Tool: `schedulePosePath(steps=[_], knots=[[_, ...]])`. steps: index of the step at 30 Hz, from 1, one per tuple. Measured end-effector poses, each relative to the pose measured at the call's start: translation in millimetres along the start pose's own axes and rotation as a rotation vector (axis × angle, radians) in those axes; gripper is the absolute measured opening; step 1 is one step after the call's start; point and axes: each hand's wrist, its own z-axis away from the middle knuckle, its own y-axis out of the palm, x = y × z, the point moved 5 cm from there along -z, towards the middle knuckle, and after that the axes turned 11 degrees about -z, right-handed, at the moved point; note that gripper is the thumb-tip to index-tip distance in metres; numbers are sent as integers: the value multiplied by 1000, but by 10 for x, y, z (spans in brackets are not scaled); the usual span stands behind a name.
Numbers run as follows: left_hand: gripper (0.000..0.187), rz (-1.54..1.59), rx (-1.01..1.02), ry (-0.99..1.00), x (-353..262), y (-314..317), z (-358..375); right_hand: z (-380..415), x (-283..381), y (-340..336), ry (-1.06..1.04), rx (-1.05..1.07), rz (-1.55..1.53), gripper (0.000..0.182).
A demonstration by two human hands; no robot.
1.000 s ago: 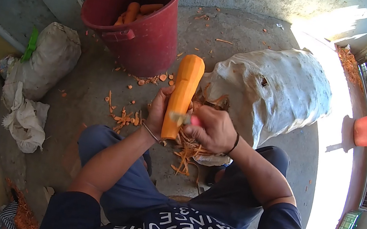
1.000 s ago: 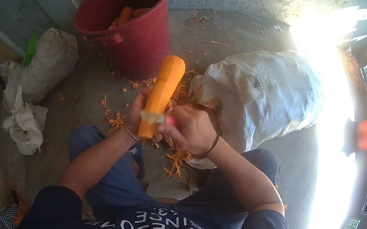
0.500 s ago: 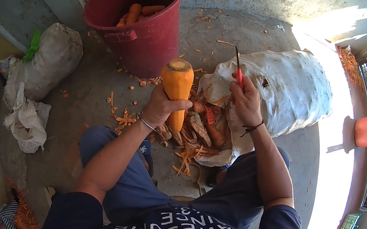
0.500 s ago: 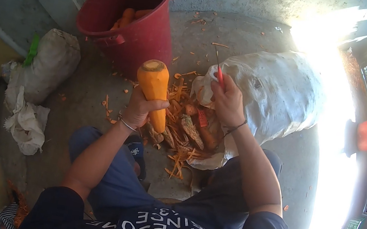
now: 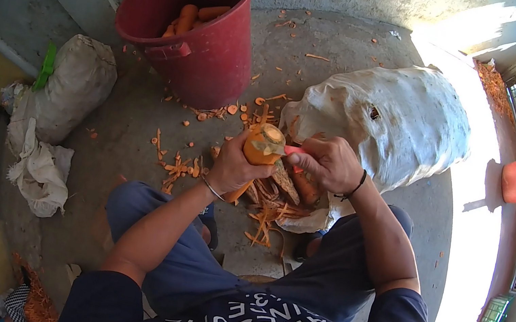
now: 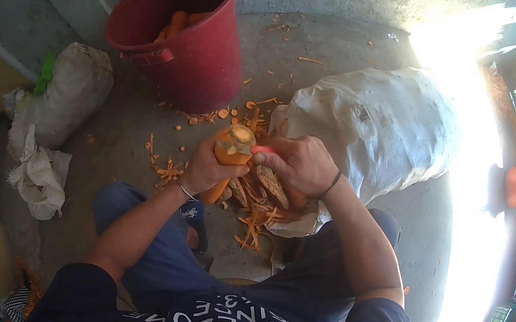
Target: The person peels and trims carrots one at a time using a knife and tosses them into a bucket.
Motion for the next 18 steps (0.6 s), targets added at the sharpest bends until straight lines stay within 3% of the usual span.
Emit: schedulePosePath(steps=[18], knots=[[56,-386,-250,-101,-166,-94,120,-13,152,126,95,59,19,63]])
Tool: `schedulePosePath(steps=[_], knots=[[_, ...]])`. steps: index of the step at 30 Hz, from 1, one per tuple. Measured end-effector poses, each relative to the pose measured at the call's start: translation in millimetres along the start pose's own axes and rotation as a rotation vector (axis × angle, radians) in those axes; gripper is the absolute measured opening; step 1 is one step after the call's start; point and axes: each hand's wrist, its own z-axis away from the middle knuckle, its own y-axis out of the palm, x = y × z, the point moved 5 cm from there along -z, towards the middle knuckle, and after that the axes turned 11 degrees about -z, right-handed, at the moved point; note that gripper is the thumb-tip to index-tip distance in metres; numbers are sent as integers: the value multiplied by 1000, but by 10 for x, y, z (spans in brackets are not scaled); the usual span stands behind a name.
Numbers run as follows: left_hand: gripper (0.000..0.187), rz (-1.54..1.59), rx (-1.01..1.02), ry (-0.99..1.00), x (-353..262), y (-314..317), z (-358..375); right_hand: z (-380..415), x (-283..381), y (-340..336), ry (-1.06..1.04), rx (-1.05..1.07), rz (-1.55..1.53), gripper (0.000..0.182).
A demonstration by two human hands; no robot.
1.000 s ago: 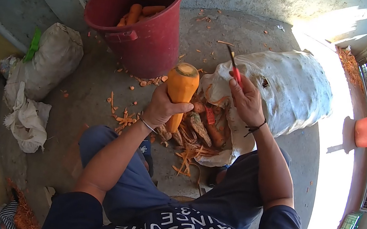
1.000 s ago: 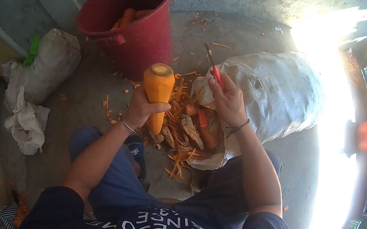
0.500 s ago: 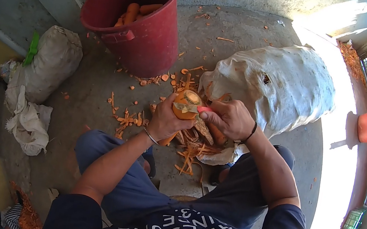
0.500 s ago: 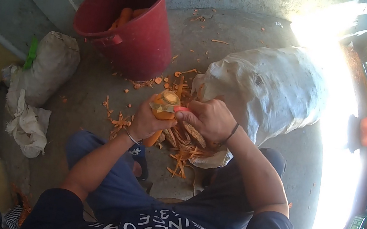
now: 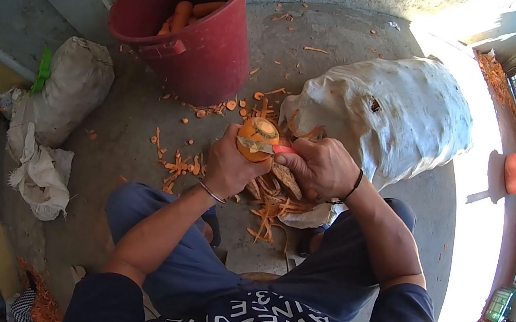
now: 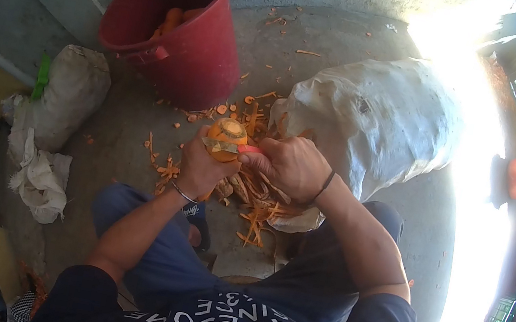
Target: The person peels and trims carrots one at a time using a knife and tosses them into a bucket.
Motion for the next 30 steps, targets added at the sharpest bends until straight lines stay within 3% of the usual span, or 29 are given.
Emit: schedulePosePath(steps=[7,12,16,21,25,30], knots=[[52,107,31,37,19,-3,19,23,-24,-43,-60,-33,-60,64],[53,410,215,37,9,23,39,36,-23,-38,-63,-3,-81,65],[50,344,186,81,-19,-16,57,38,27,-42,-22,35,-124,66],[48,67,-104,97,-90,-160,-3,48,95,-49,22,10,-43,65],[49,119,-110,136,-93,-120,1,55,111,-118,-44,-15,-42,64],[49,272,55,183,-98,-22,46,79,74,-138,-89,-11,-83,63]])
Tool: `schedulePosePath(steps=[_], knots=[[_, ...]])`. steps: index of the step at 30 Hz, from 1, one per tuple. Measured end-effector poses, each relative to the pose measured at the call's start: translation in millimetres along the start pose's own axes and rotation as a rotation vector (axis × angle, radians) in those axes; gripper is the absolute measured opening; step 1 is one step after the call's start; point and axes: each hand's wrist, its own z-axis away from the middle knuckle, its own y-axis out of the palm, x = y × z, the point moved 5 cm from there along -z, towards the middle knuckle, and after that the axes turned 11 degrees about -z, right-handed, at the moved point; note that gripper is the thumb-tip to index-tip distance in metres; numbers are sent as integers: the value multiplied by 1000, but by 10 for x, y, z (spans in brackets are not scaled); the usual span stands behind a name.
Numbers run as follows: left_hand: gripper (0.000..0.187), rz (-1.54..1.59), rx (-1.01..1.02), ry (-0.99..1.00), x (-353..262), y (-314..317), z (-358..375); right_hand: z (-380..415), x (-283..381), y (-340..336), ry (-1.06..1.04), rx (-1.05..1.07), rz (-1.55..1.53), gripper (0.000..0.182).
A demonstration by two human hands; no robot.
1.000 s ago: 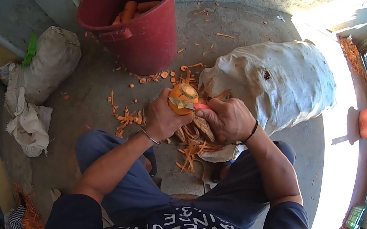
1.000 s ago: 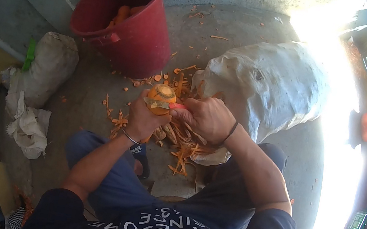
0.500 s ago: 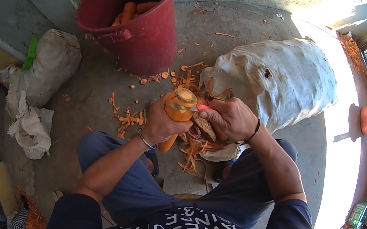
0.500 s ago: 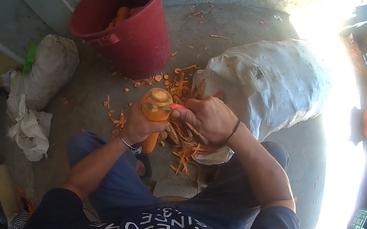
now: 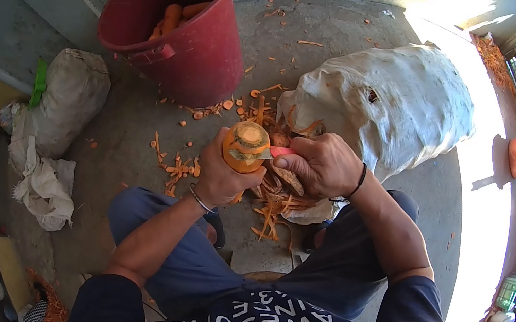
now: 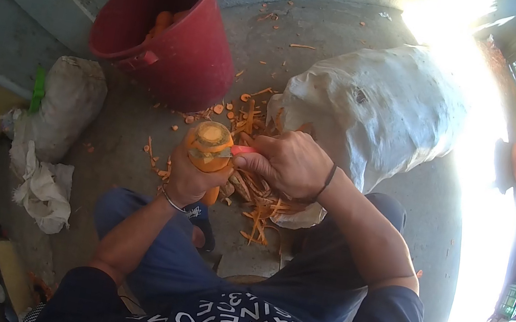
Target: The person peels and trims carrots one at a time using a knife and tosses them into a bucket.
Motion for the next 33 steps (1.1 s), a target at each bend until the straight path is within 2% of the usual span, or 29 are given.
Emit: schedulePosePath(steps=[4,6,7,9,11,12,14,16,17,19,21,27,31,33], knots=[[53,55,103,-34,-70,-40,-13,2,22,-34,-51,-9,30,61],[63,178,282,-43,-145,-33,-15,1,8,-46,-59,6,14,61],[63,176,281,-41,-107,-50,-1,1,2,-43,-64,17,-5,61],[70,451,438,-195,23,33,58,-1,-16,-34,-54,36,-30,61],[71,550,482,-234,64,52,45,-1,-30,-15,-46,59,-55,61],[71,650,526,-275,51,63,30,-4,-74,2,34,65,-106,64],[68,650,484,-346,49,67,-29,-34,-157,60,112,71,-156,67],[65,657,445,-416,51,105,-32,-72,-347,112,191,-14,-264,73],[61,639,388,-456,84,118,-47,-89,-429,128,191,-19,-260,73],[57,623,334,-492,165,172,-57,-94,-650,191,328,20,-162,66],[57,654,240,-655,356,230,3,-103,-734,275,352,14,-158,66],[50,375,218,-490,460,353,86,-93,-772,286,378,33,-105,66],[45,383,252,-451,449,251,41,-107,-560,192,341,33,-134,69],[45,376,162,-474,507,262,45,-107,-490,197,310,33,-71,68]])
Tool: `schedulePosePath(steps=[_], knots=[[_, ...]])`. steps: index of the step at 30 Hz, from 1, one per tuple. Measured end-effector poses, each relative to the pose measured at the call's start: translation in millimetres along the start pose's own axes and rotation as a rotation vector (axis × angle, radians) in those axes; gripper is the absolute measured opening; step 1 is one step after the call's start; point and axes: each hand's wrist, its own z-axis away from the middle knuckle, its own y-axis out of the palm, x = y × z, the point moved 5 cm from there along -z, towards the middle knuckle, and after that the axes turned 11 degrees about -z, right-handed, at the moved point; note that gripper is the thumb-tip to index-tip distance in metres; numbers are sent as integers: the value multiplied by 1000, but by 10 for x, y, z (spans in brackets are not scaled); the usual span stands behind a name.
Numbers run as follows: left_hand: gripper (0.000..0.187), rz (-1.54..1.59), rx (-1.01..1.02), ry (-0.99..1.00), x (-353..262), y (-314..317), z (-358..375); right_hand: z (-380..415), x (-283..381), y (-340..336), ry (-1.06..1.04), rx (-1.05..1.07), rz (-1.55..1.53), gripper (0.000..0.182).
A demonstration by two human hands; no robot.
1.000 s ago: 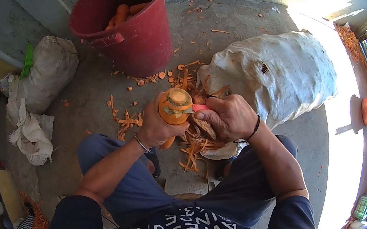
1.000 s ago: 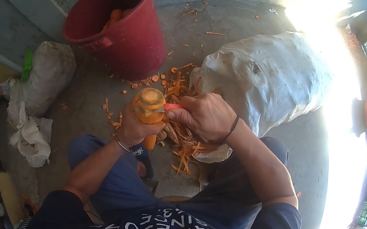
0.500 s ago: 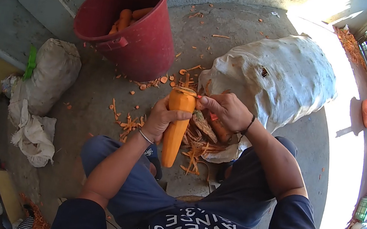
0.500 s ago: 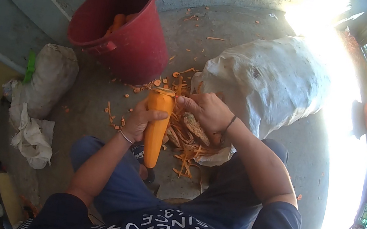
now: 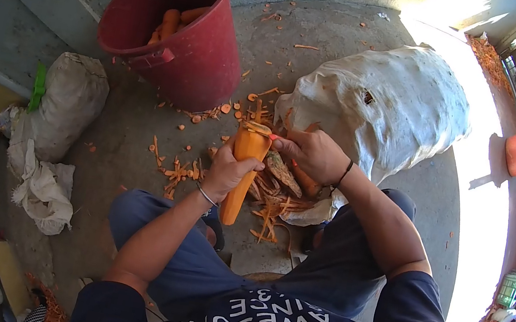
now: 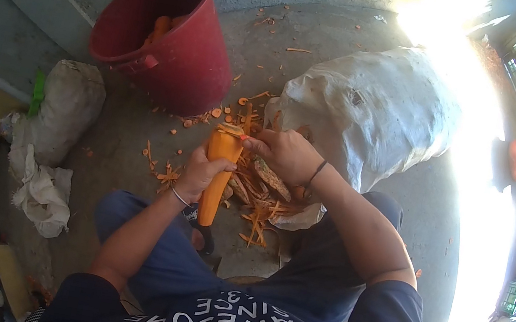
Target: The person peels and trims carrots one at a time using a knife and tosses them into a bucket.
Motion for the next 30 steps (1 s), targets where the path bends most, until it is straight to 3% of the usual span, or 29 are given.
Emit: schedulePosePath(steps=[4,8,13,18,22,24,25,27,30], knots=[[42,20,20,-44,-5,42,118,91,110,-17,-83,-36,1,63],[45,-32,114,67,-138,20,207,192,206,-44,-103,11,34,60],[50,-126,197,196,-238,-5,318,263,182,-46,-322,-56,-2,57],[51,-105,331,88,-220,-35,357,292,206,-45,-373,-3,10,57],[53,-34,385,139,-273,7,380,229,105,-46,-351,73,-26,58],[56,133,403,-87,-111,37,366,124,27,-17,-267,82,-46,60],[56,128,400,-69,-92,20,327,47,-5,-36,-197,91,-58,62],[59,250,440,-159,-64,-12,303,2,38,-48,-242,87,-37,63],[66,390,517,-133,-117,31,411,93,132,-25,-301,84,-56,63]])
